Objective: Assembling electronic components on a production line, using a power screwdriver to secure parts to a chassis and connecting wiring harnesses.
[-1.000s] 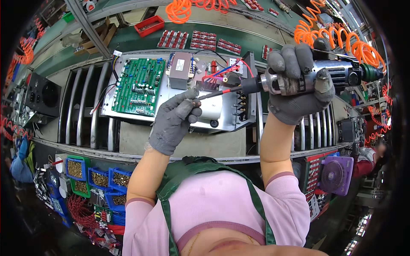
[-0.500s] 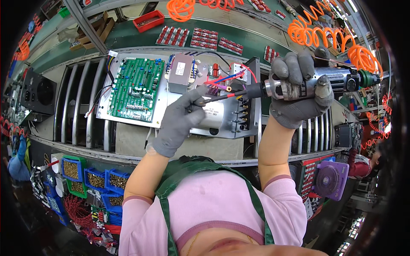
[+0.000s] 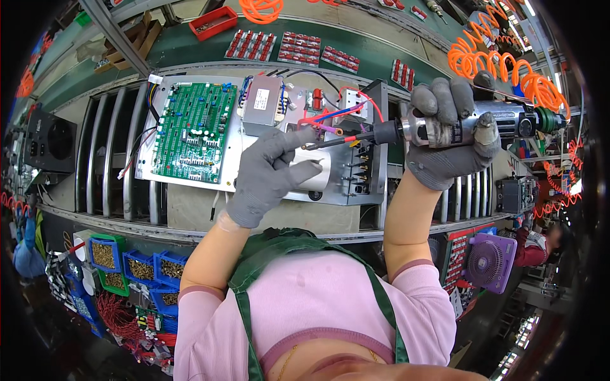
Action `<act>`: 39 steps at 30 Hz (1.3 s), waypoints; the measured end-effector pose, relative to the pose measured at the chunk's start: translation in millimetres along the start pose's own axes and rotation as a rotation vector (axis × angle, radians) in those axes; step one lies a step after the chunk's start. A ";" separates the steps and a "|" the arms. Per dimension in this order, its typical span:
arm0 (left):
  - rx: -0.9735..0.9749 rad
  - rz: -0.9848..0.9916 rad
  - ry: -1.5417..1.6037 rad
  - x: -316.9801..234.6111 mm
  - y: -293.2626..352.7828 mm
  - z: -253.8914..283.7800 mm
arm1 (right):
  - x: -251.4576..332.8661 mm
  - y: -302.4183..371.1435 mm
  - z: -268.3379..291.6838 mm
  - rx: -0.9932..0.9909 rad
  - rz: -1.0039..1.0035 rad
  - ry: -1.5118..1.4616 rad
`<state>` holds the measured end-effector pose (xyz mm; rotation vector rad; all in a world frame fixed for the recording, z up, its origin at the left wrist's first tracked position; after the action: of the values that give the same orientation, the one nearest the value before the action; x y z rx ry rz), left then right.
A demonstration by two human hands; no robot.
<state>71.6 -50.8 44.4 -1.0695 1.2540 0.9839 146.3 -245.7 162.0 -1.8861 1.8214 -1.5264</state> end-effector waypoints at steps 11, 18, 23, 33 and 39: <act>-0.025 0.016 -0.018 9.4 -4.2 3.4 | 0.1 2.6 1.1 0.088 0.027 -0.061; -0.078 -0.116 -0.223 0.5 -3.1 2.0 | -4.6 3.0 -6.2 0.132 0.042 -0.019; -0.087 -0.075 -0.191 -2.6 -2.8 1.2 | -4.6 4.7 -3.6 0.115 0.050 -0.015; -0.088 -0.146 -0.355 -12.6 -13.0 0.2 | -6.5 -2.2 -0.9 0.164 0.032 0.071; 0.073 -0.241 -0.671 -25.2 -58.9 27.1 | -13.5 -27.7 10.5 0.249 -0.086 0.091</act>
<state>133.1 -37.9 74.2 -0.7181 0.5923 0.9861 175.6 -232.9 167.9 -1.8256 1.5152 -1.7998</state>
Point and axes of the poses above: each hand's wrist, its own y-axis away from the middle knuckle, its own z-axis out of the back of the hand, x = y × z, the point moved 3 cm from there along -y, towards the middle knuckle, and after that the axes turned 14 degrees about x, right-handed, at the moved point
